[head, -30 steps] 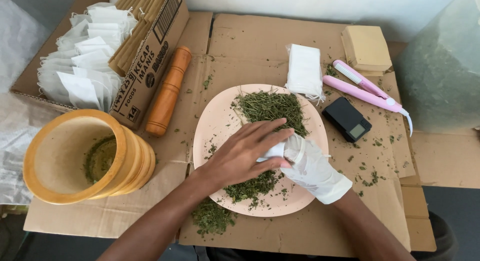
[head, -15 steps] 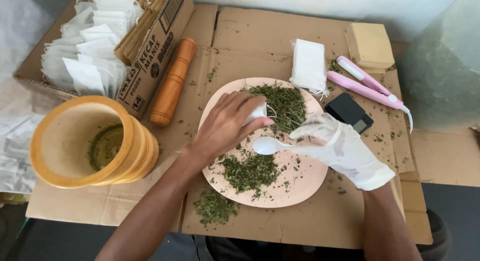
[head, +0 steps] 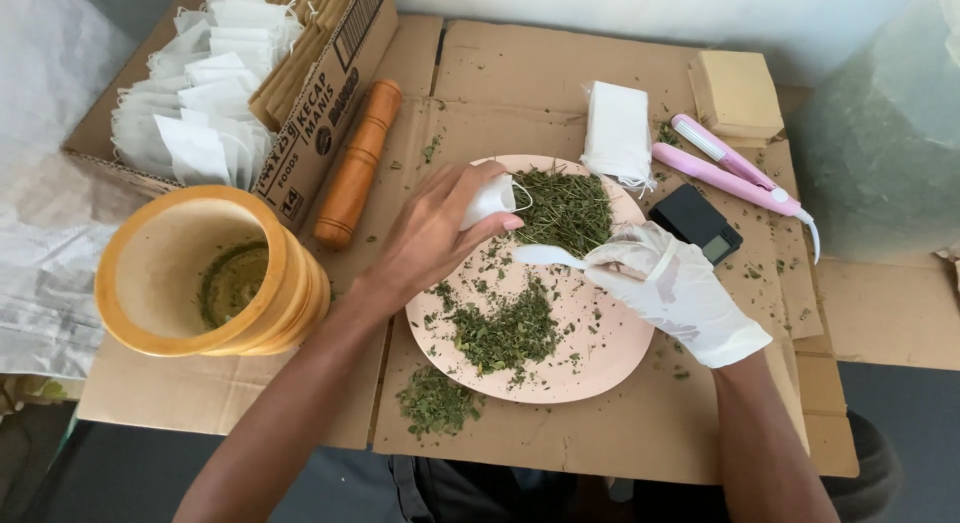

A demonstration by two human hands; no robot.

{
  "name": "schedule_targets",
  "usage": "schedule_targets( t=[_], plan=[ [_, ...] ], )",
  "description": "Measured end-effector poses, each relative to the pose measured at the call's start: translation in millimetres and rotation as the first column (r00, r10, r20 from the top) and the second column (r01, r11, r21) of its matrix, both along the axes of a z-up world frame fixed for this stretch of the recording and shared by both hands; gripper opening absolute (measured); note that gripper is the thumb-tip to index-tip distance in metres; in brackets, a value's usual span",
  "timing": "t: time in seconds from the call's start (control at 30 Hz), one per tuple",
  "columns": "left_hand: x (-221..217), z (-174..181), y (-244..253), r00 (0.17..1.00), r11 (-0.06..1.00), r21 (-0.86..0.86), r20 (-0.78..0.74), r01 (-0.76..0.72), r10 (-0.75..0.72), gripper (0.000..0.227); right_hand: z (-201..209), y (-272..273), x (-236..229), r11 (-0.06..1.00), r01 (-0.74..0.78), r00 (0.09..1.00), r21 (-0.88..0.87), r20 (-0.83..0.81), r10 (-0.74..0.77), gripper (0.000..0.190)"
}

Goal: The person uses a small spoon to fill individual white tea bags with dried leaves from a plate, occasionally reaching for new bags from a cardboard box and placing filled ones aside.

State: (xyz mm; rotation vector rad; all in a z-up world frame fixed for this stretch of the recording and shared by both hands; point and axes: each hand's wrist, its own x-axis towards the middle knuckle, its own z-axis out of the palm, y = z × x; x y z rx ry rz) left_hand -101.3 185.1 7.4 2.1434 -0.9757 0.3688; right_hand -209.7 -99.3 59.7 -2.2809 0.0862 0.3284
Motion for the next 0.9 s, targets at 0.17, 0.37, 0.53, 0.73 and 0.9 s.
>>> schedule_targets(
  t=[0.17, 0.37, 0.53, 0.73, 0.9],
  plan=[
    [0, -5, 13, 0.999, 0.999, -0.022, 0.025, -0.045, 0.046, 0.053, -29, -16, 11, 0.988, -0.013, 0.985, 0.155, 0.173, -0.014, 0.035],
    [-5, -14, 17, 0.996, 0.998, -0.008, 0.073, -0.055, 0.056, 0.055, -33, -19, 13, 0.877, -0.156, 0.978, 0.455, 0.196, 0.072, 0.016],
    [-10, -6, 17, 0.993, 0.999, -0.014, 0.105, -0.051, 0.052, 0.055, -45, -22, 12, 0.813, -0.21, 0.97, 0.544, 0.222, 0.102, 0.024],
    [-11, -3, 18, 0.993, 0.999, -0.023, 0.105, -0.048, 0.05, 0.052, -53, -24, 12, 0.796, -0.265, 0.926, 0.544, 0.373, 0.054, 0.046],
    [-8, -6, 19, 0.989, 0.997, -0.053, 0.135, -0.051, 0.058, 0.051, -39, -5, 13, 0.858, -0.086, 0.937, 0.506, 0.334, -0.103, 0.023]
  ],
)
